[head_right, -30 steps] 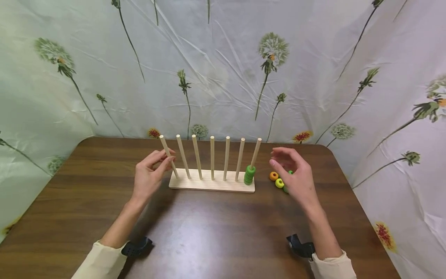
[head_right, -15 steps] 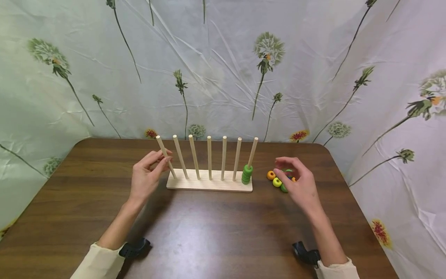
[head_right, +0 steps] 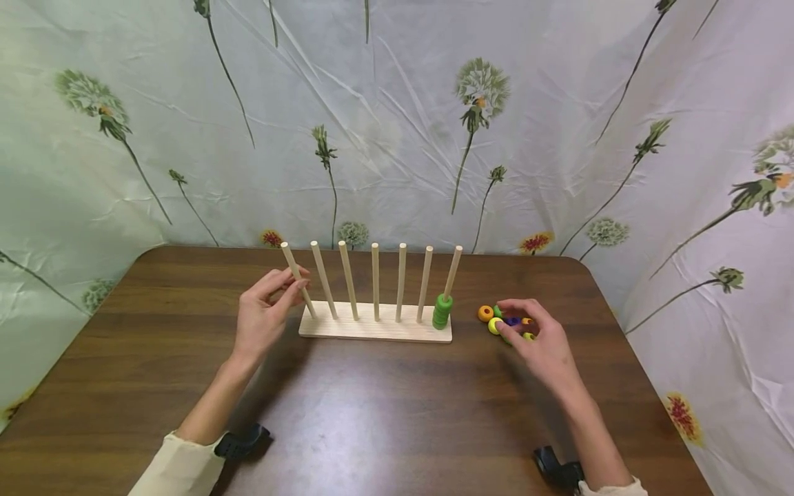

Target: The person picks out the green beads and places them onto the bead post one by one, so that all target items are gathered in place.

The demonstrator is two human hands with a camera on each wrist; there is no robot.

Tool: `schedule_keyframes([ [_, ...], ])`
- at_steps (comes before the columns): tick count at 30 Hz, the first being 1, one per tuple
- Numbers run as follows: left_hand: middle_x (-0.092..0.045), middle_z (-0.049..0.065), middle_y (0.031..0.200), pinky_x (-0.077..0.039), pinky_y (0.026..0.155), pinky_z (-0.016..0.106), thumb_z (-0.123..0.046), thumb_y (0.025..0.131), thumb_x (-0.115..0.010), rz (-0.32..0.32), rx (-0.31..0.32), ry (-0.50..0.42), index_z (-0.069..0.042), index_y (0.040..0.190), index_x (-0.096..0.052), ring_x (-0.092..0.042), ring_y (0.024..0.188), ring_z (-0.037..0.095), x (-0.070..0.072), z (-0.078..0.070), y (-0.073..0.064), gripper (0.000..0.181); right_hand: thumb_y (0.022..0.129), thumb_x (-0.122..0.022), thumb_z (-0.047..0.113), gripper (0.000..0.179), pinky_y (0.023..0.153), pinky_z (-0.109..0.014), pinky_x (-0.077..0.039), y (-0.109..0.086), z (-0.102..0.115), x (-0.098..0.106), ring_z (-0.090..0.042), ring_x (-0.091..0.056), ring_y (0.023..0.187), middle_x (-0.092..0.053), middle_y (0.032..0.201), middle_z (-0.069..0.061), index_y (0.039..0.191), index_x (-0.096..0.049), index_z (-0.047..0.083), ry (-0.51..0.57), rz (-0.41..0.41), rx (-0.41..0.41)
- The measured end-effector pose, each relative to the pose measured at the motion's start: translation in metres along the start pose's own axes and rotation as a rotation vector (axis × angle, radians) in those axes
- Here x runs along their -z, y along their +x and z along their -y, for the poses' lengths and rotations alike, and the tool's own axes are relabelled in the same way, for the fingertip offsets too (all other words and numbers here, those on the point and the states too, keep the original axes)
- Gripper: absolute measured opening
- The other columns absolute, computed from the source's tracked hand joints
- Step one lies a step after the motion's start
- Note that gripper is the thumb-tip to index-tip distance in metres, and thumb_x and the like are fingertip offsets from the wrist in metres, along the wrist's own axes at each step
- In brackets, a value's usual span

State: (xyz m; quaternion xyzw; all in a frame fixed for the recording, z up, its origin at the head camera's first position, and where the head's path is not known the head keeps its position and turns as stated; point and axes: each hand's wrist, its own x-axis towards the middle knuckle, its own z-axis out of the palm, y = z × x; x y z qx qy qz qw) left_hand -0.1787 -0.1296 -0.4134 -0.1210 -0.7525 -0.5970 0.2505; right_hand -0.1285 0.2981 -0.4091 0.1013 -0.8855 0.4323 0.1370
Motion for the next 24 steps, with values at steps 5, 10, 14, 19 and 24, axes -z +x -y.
schedule_keyframes([
  [5, -0.073, 0.016, 0.094, -0.059, 0.067, 0.012, -0.003, 0.093, -0.076, 0.002, 0.003, -0.001, -0.004, 0.111, -0.080, -0.068, 0.083, 0.002, 0.001, 0.000, -0.001, 0.018, 0.096, -0.075, 0.008, 0.032, 0.086, -0.005, -0.051, -0.003, -0.004, -0.003, 0.004, -0.062, 0.103, -0.067, 0.121, -0.011, 0.127, -0.068, 0.004, -0.028, 0.026, -0.023],
  [10, -0.072, 0.017, 0.095, -0.061, 0.068, 0.013, -0.003, 0.094, -0.076, 0.005, 0.009, -0.017, -0.004, 0.111, -0.080, -0.070, 0.083, 0.009, 0.000, 0.000, 0.001, 0.018, 0.091, -0.079, 0.002, 0.039, 0.082, -0.007, -0.053, -0.004, -0.008, -0.003, 0.007, -0.061, 0.101, -0.068, 0.121, -0.016, 0.128, -0.067, 0.003, -0.040, 0.034, -0.029],
  [14, -0.072, 0.017, 0.095, -0.061, 0.068, 0.014, -0.003, 0.094, -0.075, 0.001, 0.012, -0.011, -0.004, 0.111, -0.080, -0.071, 0.084, 0.009, 0.000, 0.000, 0.001, 0.018, 0.086, -0.082, -0.002, 0.046, 0.078, -0.008, -0.056, -0.006, -0.013, -0.002, 0.009, -0.061, 0.101, -0.066, 0.120, -0.017, 0.129, -0.067, 0.002, -0.028, 0.051, -0.029],
  [19, -0.072, 0.016, 0.095, -0.062, 0.068, 0.015, -0.003, 0.094, -0.075, 0.000, 0.018, -0.005, -0.004, 0.111, -0.080, -0.070, 0.084, 0.008, 0.000, 0.000, 0.001, 0.017, 0.085, -0.083, -0.002, 0.051, 0.077, -0.009, -0.056, -0.008, -0.021, 0.001, 0.014, -0.057, 0.103, -0.066, 0.123, -0.019, 0.132, -0.065, 0.002, -0.036, 0.081, -0.052],
  [24, -0.071, 0.016, 0.095, -0.062, 0.068, 0.015, -0.004, 0.095, -0.074, 0.001, 0.026, -0.009, -0.004, 0.111, -0.079, -0.070, 0.085, 0.009, -0.001, 0.001, 0.001, 0.017, 0.086, -0.082, 0.000, 0.052, 0.076, -0.007, -0.055, -0.009, -0.026, 0.003, 0.016, -0.053, 0.102, -0.065, 0.128, -0.021, 0.134, -0.063, 0.003, -0.069, 0.109, -0.104],
])
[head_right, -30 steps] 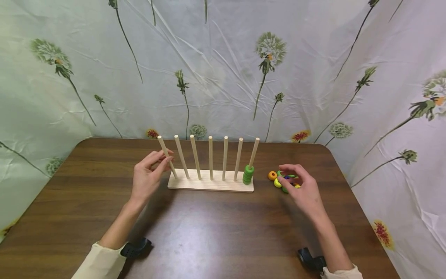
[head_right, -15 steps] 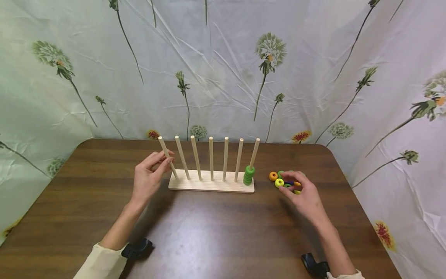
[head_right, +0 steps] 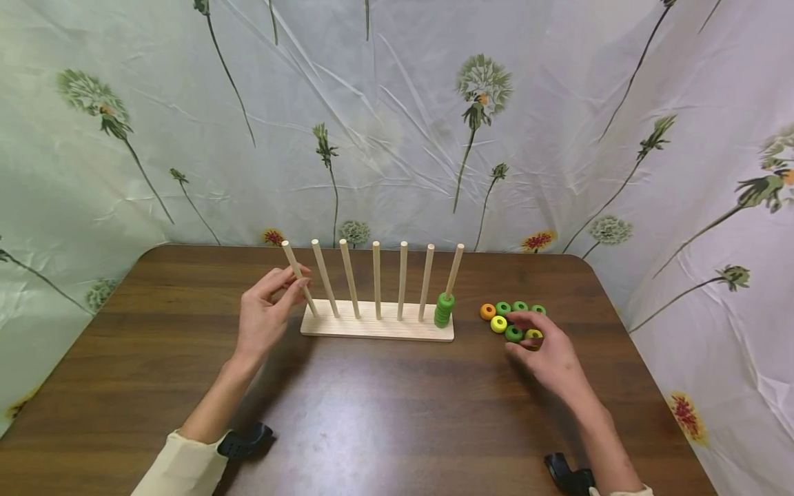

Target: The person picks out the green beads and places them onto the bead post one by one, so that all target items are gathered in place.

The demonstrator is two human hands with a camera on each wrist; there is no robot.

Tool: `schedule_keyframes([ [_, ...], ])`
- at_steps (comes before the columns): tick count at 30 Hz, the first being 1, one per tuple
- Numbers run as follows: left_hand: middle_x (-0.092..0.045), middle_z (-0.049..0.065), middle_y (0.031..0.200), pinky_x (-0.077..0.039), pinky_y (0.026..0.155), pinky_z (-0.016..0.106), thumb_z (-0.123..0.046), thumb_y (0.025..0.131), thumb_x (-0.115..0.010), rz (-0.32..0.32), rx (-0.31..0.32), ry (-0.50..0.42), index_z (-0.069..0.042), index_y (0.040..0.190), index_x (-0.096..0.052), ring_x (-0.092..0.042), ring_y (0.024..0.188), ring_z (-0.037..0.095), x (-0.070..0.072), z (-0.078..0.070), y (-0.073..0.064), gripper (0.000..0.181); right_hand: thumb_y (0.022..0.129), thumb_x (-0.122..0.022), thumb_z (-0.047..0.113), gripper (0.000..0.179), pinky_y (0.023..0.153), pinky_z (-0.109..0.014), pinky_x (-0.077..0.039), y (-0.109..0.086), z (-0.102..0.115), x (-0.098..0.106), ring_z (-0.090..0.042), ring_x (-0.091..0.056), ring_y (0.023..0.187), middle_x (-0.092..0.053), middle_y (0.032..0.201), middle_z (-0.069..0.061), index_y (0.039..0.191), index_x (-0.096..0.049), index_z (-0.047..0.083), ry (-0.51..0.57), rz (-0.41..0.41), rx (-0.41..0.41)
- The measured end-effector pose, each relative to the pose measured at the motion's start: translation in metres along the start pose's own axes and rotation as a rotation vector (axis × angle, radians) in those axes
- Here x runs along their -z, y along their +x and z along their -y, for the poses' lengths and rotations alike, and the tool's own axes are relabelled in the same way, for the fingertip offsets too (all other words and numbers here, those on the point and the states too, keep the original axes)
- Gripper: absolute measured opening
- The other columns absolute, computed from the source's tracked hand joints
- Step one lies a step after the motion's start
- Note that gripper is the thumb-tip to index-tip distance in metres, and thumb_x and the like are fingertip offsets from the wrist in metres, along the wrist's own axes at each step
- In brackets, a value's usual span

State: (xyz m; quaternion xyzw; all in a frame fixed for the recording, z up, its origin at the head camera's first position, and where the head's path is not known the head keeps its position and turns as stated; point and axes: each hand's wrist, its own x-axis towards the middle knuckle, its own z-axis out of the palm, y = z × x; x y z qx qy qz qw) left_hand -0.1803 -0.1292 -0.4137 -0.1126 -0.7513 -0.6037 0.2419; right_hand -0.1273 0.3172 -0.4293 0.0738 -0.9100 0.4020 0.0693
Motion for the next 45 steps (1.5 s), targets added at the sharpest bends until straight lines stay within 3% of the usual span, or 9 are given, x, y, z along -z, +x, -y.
schedule_keyframes([
  [10, -0.072, 0.016, 0.095, -0.061, 0.067, 0.015, -0.004, 0.094, -0.075, -0.003, -0.007, -0.001, -0.005, 0.111, -0.080, -0.069, 0.085, 0.008, -0.001, 0.000, -0.001, 0.018, 0.088, -0.082, 0.003, 0.048, 0.071, -0.009, -0.053, 0.002, 0.002, 0.001, 0.007, -0.055, 0.093, -0.069, 0.122, -0.020, 0.133, -0.064, 0.002, -0.102, 0.016, -0.064],
  [16, -0.072, 0.018, 0.096, -0.060, 0.065, 0.013, -0.003, 0.094, -0.075, 0.000, -0.020, 0.000, -0.001, 0.113, -0.079, -0.067, 0.085, 0.002, -0.002, 0.001, -0.001, 0.020, 0.085, -0.083, 0.001, 0.045, 0.065, -0.015, -0.052, 0.002, 0.002, 0.001, -0.006, -0.059, 0.088, -0.068, 0.115, -0.019, 0.127, -0.067, 0.001, -0.178, 0.002, -0.070],
  [21, -0.072, 0.017, 0.097, -0.061, 0.065, 0.014, -0.002, 0.094, -0.075, 0.004, -0.022, 0.001, 0.000, 0.114, -0.078, -0.067, 0.086, 0.001, -0.003, 0.000, -0.001, 0.020, 0.087, -0.081, 0.003, 0.040, 0.061, -0.019, -0.048, 0.003, 0.002, 0.003, -0.015, -0.061, 0.086, -0.070, 0.115, -0.021, 0.125, -0.067, 0.000, -0.238, 0.067, -0.104],
  [29, -0.072, 0.016, 0.097, -0.061, 0.063, 0.017, -0.004, 0.094, -0.075, 0.003, -0.014, 0.016, -0.002, 0.113, -0.079, -0.068, 0.086, 0.003, -0.002, 0.001, -0.001, 0.019, 0.086, -0.081, 0.004, 0.035, 0.055, -0.022, -0.042, 0.003, 0.003, 0.001, -0.008, -0.058, 0.073, -0.071, 0.087, -0.007, 0.119, -0.070, 0.001, -0.262, 0.163, -0.128],
  [37, -0.072, 0.017, 0.096, -0.061, 0.066, 0.014, -0.003, 0.094, -0.075, 0.003, -0.021, 0.013, -0.003, 0.113, -0.079, -0.068, 0.086, 0.004, 0.000, 0.000, -0.002, 0.019, 0.089, -0.081, 0.010, 0.033, 0.060, -0.020, -0.044, 0.005, 0.007, -0.002, -0.013, -0.063, 0.081, -0.073, 0.090, -0.006, 0.119, -0.070, 0.003, -0.235, 0.152, -0.122],
  [40, -0.072, 0.017, 0.096, -0.060, 0.067, 0.013, -0.003, 0.094, -0.075, 0.004, -0.027, 0.012, -0.003, 0.113, -0.079, -0.068, 0.086, 0.003, 0.001, 0.000, -0.001, 0.019, 0.090, -0.081, 0.011, 0.032, 0.063, -0.019, -0.050, 0.008, 0.009, -0.003, -0.008, -0.064, 0.081, -0.074, 0.092, -0.007, 0.120, -0.071, 0.002, -0.204, 0.131, -0.098],
  [45, -0.071, 0.017, 0.096, -0.060, 0.065, 0.013, -0.001, 0.094, -0.074, 0.003, -0.026, 0.007, -0.001, 0.113, -0.078, -0.068, 0.086, 0.001, 0.000, 0.000, -0.001, 0.019, 0.090, -0.081, 0.010, 0.034, 0.069, -0.011, -0.056, 0.013, 0.013, -0.004, 0.007, -0.062, 0.082, -0.070, 0.109, -0.017, 0.120, -0.071, -0.001, -0.141, 0.068, -0.049],
])
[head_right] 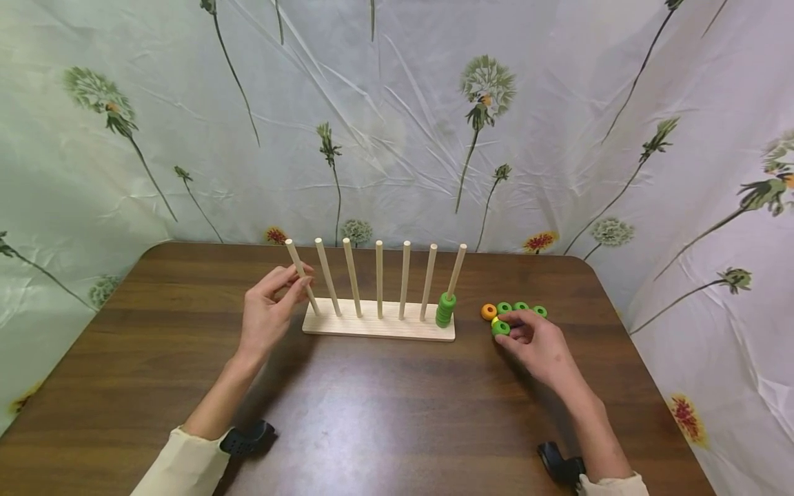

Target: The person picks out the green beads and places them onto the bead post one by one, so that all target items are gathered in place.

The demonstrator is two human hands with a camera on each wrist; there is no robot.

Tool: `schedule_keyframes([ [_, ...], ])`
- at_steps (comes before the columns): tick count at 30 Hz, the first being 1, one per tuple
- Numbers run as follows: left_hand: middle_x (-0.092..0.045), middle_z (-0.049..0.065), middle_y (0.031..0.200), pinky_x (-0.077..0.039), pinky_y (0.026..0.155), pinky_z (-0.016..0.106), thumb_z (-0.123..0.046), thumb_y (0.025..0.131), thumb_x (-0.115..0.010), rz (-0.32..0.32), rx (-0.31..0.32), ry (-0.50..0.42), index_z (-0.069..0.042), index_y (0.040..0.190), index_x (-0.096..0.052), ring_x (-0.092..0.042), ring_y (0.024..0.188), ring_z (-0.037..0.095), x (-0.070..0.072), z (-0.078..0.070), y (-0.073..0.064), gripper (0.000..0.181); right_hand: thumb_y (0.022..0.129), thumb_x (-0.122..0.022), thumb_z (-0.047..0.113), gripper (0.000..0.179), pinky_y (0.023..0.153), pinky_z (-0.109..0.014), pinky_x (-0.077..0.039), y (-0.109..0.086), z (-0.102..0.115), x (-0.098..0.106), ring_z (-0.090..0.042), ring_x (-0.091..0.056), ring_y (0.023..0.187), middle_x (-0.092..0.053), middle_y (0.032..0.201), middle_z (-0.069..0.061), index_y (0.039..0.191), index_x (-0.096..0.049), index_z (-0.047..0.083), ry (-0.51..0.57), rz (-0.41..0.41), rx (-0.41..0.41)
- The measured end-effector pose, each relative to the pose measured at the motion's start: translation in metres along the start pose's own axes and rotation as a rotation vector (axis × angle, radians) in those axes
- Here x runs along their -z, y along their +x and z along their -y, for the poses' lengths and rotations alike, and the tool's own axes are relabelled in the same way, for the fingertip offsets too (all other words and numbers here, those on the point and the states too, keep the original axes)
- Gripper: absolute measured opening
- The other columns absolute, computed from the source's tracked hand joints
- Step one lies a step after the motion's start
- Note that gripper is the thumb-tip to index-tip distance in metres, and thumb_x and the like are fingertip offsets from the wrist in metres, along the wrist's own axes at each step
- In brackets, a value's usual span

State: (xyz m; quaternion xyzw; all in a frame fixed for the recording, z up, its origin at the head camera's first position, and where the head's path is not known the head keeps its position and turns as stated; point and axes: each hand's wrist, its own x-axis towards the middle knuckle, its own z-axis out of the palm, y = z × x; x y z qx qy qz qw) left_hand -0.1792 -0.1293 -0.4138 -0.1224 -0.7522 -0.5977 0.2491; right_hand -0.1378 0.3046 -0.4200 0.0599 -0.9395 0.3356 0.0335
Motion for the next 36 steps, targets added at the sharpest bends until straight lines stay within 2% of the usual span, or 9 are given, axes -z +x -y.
schedule_keyframes([
  [4, -0.071, 0.017, 0.096, -0.062, 0.066, 0.015, -0.002, 0.094, -0.074, 0.001, 0.008, -0.014, 0.000, 0.113, -0.078, -0.069, 0.086, 0.007, 0.000, 0.000, 0.000, 0.019, 0.089, -0.081, 0.005, 0.033, 0.071, -0.005, -0.054, 0.003, 0.003, 0.000, 0.015, -0.058, 0.085, -0.069, 0.115, -0.020, 0.120, -0.070, -0.002, 0.053, -0.071, 0.058],
  [9, -0.072, 0.017, 0.097, -0.061, 0.066, 0.014, -0.003, 0.094, -0.075, 0.000, 0.012, -0.004, -0.001, 0.112, -0.079, -0.069, 0.086, 0.008, 0.000, 0.000, 0.000, 0.018, 0.089, -0.082, 0.004, 0.033, 0.069, -0.006, -0.051, 0.007, 0.009, 0.000, 0.010, -0.056, 0.084, -0.069, 0.107, -0.014, 0.120, -0.072, 0.003, 0.043, -0.145, 0.110],
  [13, -0.072, 0.017, 0.097, -0.061, 0.066, 0.014, -0.004, 0.095, -0.074, 0.001, 0.012, 0.006, -0.001, 0.112, -0.079, -0.068, 0.087, 0.004, 0.000, 0.001, 0.000, 0.018, 0.090, -0.081, 0.005, 0.036, 0.069, -0.005, -0.050, 0.010, 0.017, 0.002, 0.008, -0.057, 0.087, -0.069, 0.110, -0.014, 0.124, -0.070, 0.004, 0.066, -0.180, 0.126],
  [17, -0.072, 0.017, 0.096, -0.061, 0.066, 0.014, -0.003, 0.094, -0.075, -0.002, 0.007, -0.002, 0.000, 0.111, -0.079, -0.068, 0.086, 0.003, 0.000, -0.001, 0.000, 0.018, 0.092, -0.079, 0.006, 0.039, 0.074, -0.003, -0.050, 0.014, 0.026, 0.007, 0.009, -0.058, 0.093, -0.069, 0.116, -0.011, 0.129, -0.068, 0.004, 0.133, -0.196, 0.139],
  [22, -0.071, 0.018, 0.094, -0.061, 0.066, 0.014, -0.002, 0.094, -0.075, -0.006, 0.004, -0.006, -0.001, 0.111, -0.079, -0.068, 0.084, 0.002, -0.001, 0.000, 0.000, 0.017, 0.094, -0.077, 0.007, 0.039, 0.078, -0.003, -0.051, 0.018, 0.033, 0.013, 0.011, -0.059, 0.095, -0.062, 0.112, 0.010, 0.131, -0.068, 0.005, 0.211, -0.195, 0.147],
  [24, -0.071, 0.018, 0.093, -0.061, 0.067, 0.014, -0.002, 0.094, -0.075, -0.002, 0.000, -0.003, -0.001, 0.111, -0.079, -0.068, 0.085, 0.004, -0.001, 0.001, 0.000, 0.017, 0.094, -0.077, 0.007, 0.038, 0.078, -0.003, -0.052, 0.021, 0.037, 0.015, 0.010, -0.060, 0.095, -0.059, 0.110, 0.015, 0.131, -0.068, 0.005, 0.227, -0.204, 0.153],
  [30, -0.071, 0.016, 0.093, -0.061, 0.067, 0.014, -0.004, 0.094, -0.076, -0.006, 0.001, 0.003, -0.003, 0.111, -0.080, -0.070, 0.084, 0.009, 0.001, -0.001, 0.001, 0.017, 0.096, -0.076, 0.012, 0.038, 0.080, -0.003, -0.053, 0.026, 0.051, 0.018, 0.007, -0.062, 0.096, -0.060, 0.111, 0.016, 0.133, -0.067, 0.006, 0.261, -0.232, 0.144],
  [36, -0.072, 0.016, 0.096, -0.061, 0.068, 0.014, -0.003, 0.094, -0.076, -0.001, 0.008, 0.001, -0.003, 0.112, -0.080, -0.070, 0.085, 0.007, 0.001, -0.001, 0.001, 0.018, 0.095, -0.077, 0.010, 0.041, 0.077, -0.006, -0.055, 0.027, 0.061, 0.023, 0.005, -0.065, 0.095, -0.063, 0.111, 0.019, 0.134, -0.066, 0.003, 0.335, -0.276, 0.151],
])
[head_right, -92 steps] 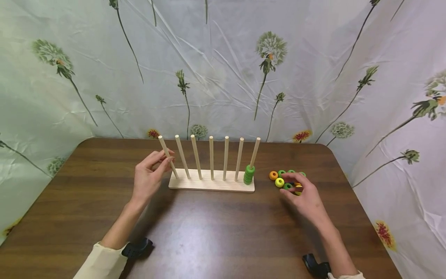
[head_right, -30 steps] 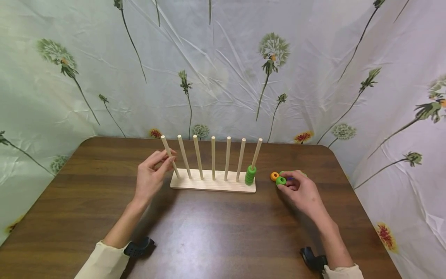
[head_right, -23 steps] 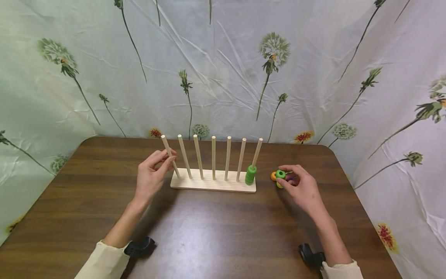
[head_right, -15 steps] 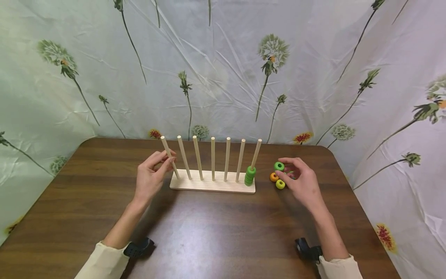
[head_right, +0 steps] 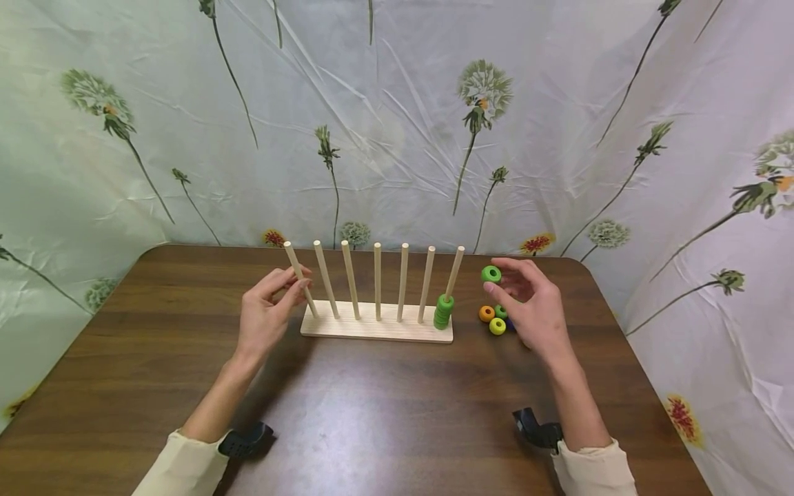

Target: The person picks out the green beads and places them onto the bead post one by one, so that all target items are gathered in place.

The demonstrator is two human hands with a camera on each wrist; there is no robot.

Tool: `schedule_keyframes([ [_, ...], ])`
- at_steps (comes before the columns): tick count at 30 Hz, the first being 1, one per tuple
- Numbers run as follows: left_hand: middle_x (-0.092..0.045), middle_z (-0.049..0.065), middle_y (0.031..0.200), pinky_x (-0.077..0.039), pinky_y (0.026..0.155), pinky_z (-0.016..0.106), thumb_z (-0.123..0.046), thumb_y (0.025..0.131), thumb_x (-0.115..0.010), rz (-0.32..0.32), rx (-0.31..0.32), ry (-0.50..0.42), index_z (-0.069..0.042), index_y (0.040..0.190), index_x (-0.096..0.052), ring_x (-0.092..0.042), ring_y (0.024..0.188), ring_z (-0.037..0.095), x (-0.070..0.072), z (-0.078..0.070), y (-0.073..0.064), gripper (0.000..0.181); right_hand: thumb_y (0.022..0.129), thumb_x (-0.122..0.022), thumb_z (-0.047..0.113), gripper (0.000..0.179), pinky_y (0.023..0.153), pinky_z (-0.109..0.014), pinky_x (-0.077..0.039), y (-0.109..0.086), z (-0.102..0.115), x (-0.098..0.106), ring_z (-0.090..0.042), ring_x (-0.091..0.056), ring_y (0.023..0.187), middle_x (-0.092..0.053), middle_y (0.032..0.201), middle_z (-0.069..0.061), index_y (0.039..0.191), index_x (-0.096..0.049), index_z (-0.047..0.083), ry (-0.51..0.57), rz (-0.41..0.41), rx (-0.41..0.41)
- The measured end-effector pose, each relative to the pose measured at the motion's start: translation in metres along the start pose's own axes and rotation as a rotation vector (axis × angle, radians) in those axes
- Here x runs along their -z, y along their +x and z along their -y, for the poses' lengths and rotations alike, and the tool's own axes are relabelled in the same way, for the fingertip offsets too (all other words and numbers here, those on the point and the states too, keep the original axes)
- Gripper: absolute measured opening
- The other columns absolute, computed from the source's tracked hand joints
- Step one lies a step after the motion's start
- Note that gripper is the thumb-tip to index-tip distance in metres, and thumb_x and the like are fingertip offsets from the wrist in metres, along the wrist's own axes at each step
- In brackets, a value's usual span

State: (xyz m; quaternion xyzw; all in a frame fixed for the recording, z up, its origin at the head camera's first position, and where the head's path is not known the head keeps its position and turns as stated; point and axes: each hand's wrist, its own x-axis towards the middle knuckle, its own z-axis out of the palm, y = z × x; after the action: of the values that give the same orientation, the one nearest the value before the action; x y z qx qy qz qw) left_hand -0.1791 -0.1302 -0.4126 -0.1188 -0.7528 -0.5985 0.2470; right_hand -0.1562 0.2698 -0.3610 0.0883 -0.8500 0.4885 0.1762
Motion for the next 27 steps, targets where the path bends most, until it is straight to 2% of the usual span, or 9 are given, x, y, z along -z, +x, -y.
schedule_keyframes([
  [5, -0.072, 0.017, 0.097, -0.062, 0.068, 0.014, -0.002, 0.094, -0.075, 0.002, -0.006, -0.008, -0.001, 0.113, -0.079, -0.071, 0.087, 0.008, 0.000, 0.000, 0.000, 0.020, 0.093, -0.078, 0.006, 0.040, 0.084, -0.005, -0.055, 0.002, 0.007, 0.000, 0.003, -0.066, 0.097, -0.063, 0.112, 0.017, 0.132, -0.068, 0.003, 0.039, -0.025, 0.019],
  [10, -0.072, 0.018, 0.098, -0.062, 0.068, 0.014, -0.002, 0.094, -0.075, 0.001, -0.007, -0.008, 0.002, 0.114, -0.078, -0.070, 0.089, 0.003, 0.000, 0.001, -0.001, 0.020, 0.093, -0.076, 0.003, 0.041, 0.093, -0.006, -0.054, 0.004, 0.015, -0.002, 0.001, -0.067, 0.103, -0.064, 0.116, 0.014, 0.133, -0.068, 0.003, 0.097, -0.038, 0.031],
  [18, -0.072, 0.017, 0.101, -0.063, 0.070, 0.015, -0.002, 0.094, -0.074, 0.000, -0.010, -0.007, 0.000, 0.115, -0.078, -0.070, 0.091, -0.001, -0.001, 0.000, -0.001, 0.021, 0.095, -0.073, 0.001, 0.039, 0.091, -0.009, -0.056, 0.008, 0.028, -0.007, -0.003, -0.068, 0.104, -0.068, 0.120, 0.011, 0.133, -0.067, 0.002, 0.158, -0.091, 0.066],
  [27, -0.070, 0.017, 0.097, -0.063, 0.069, 0.016, -0.001, 0.094, -0.075, -0.001, -0.002, -0.008, -0.001, 0.114, -0.079, -0.071, 0.089, 0.006, -0.001, 0.000, 0.000, 0.020, 0.098, -0.070, 0.001, 0.037, 0.092, -0.011, -0.057, 0.013, 0.034, -0.014, -0.004, -0.069, 0.104, -0.068, 0.122, 0.009, 0.135, -0.066, 0.001, 0.228, -0.064, 0.116],
])
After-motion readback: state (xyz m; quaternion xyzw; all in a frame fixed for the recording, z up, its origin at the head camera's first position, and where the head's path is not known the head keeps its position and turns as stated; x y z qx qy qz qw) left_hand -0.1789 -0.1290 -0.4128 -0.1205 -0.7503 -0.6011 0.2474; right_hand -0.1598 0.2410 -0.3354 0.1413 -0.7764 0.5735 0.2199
